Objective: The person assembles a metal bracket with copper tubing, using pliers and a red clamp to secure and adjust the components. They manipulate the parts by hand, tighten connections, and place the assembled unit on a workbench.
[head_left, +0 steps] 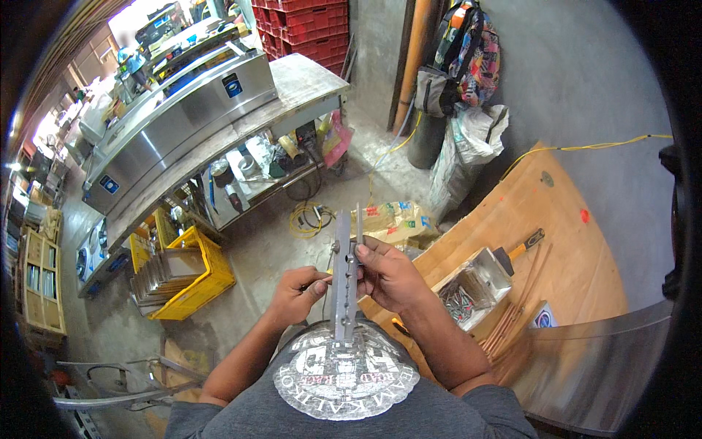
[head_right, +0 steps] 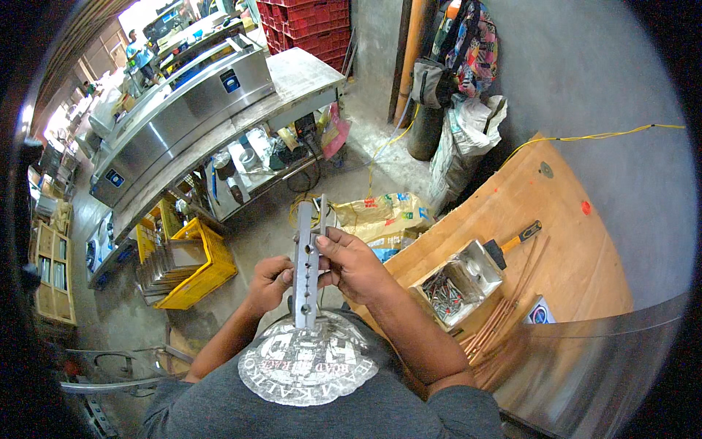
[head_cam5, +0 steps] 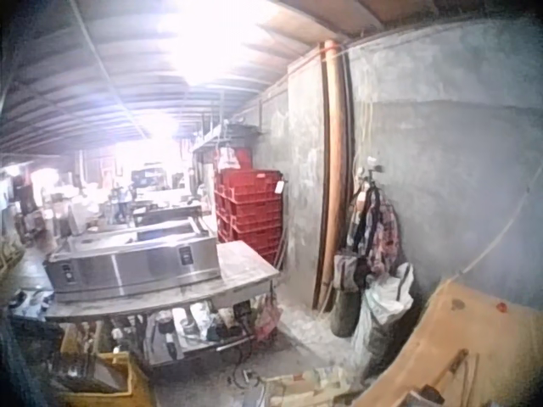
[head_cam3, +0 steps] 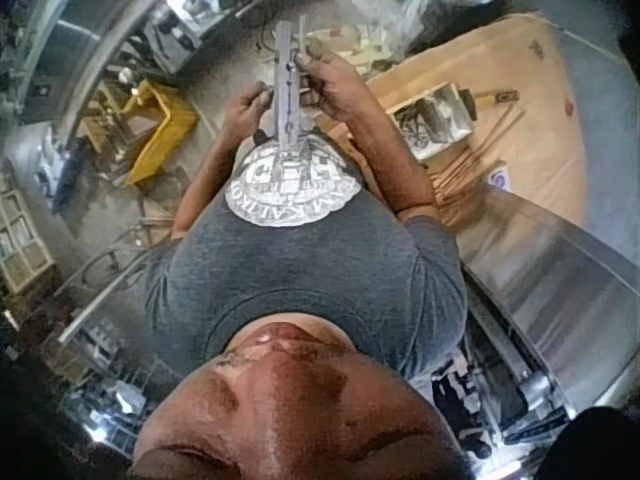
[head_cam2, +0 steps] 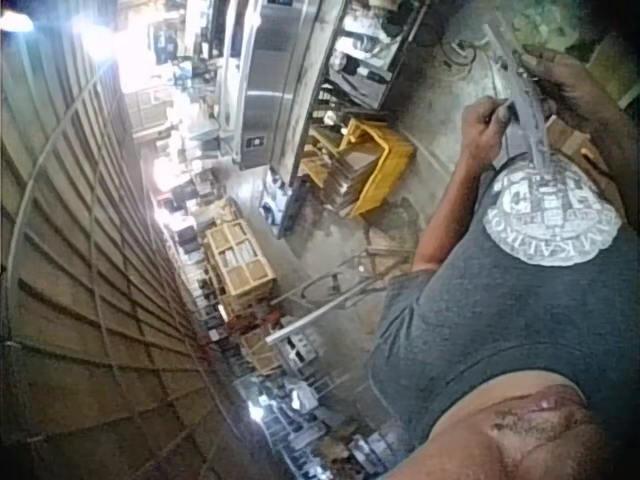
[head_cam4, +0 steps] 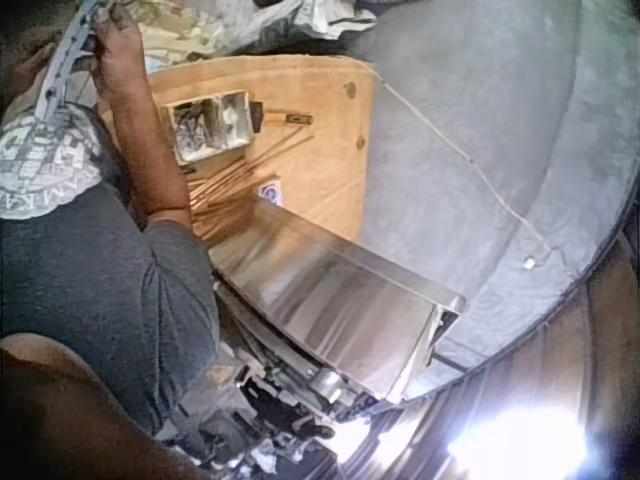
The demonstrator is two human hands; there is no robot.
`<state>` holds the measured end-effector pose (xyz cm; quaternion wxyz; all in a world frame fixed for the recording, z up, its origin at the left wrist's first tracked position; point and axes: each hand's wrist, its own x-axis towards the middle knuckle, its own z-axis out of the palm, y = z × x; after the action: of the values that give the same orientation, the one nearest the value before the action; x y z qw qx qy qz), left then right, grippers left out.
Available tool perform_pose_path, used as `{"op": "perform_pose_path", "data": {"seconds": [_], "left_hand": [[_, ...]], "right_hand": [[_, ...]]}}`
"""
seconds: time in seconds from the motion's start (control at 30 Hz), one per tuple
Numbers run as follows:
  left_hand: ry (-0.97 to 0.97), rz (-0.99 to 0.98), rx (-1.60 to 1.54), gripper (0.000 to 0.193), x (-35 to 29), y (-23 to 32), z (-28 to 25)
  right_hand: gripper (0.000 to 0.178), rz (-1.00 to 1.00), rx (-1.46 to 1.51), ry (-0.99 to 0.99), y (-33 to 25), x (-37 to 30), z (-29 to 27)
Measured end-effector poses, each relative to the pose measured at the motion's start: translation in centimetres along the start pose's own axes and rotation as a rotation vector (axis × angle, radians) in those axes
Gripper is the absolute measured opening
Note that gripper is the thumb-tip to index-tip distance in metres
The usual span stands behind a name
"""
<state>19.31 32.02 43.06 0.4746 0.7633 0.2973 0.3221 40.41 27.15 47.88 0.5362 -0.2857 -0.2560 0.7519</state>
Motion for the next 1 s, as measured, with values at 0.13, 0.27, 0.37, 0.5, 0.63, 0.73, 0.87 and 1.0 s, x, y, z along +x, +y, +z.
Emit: {"op": "perform_pose_path", "data": {"seconds": [0.13, 0.27, 0.37, 0.5, 0.63, 0.73, 0.87, 1.0], "left_hand": [[0.05, -0.1, 0.271, 0.033, -0.1, 4.8, -0.6], [-0.017, -0.156, 0.558, 0.028, 0.2, 8.0, -1.1], [-0.038, -0.13, 0.656, 0.025, -0.5, 9.5, -1.4], [-0.069, -0.169, 0.741, 0.023, -1.6, 10.6, -1.9], [-0.03, -0.225, 0.722, 0.021, -2.4, 11.0, -3.4], [0.002, -0.223, 0.563, 0.022, -2.9, 10.2, -4.9], [-0.04, -0.21, 0.385, 0.024, -2.9, 6.8, -4.8], [-0.025, -0.25, 0.079, 0.027, -2.6, 1.8, -2.2]], "right_hand": [[0.032, -0.037, 0.08, 0.244, 0.5, 0.7, 0.5], [0.058, 0.087, 0.117, 0.22, 0.7, 0.6, 0.3], [0.067, 0.174, 0.289, 0.107, 0.7, 0.2, 0.0], [0.073, 0.066, -0.324, 0.191, 3.0, -0.3, 0.0], [0.069, -0.024, 0.076, 0.147, 3.7, -0.3, -3.5], [0.076, -0.023, 0.297, 0.01, 1.8, -0.6, -3.7], [0.08, -0.05, 0.373, -0.094, 0.8, -0.6, -1.8], [0.075, -0.086, 0.315, -0.04, -0.2, -0.5, 1.5]]}}
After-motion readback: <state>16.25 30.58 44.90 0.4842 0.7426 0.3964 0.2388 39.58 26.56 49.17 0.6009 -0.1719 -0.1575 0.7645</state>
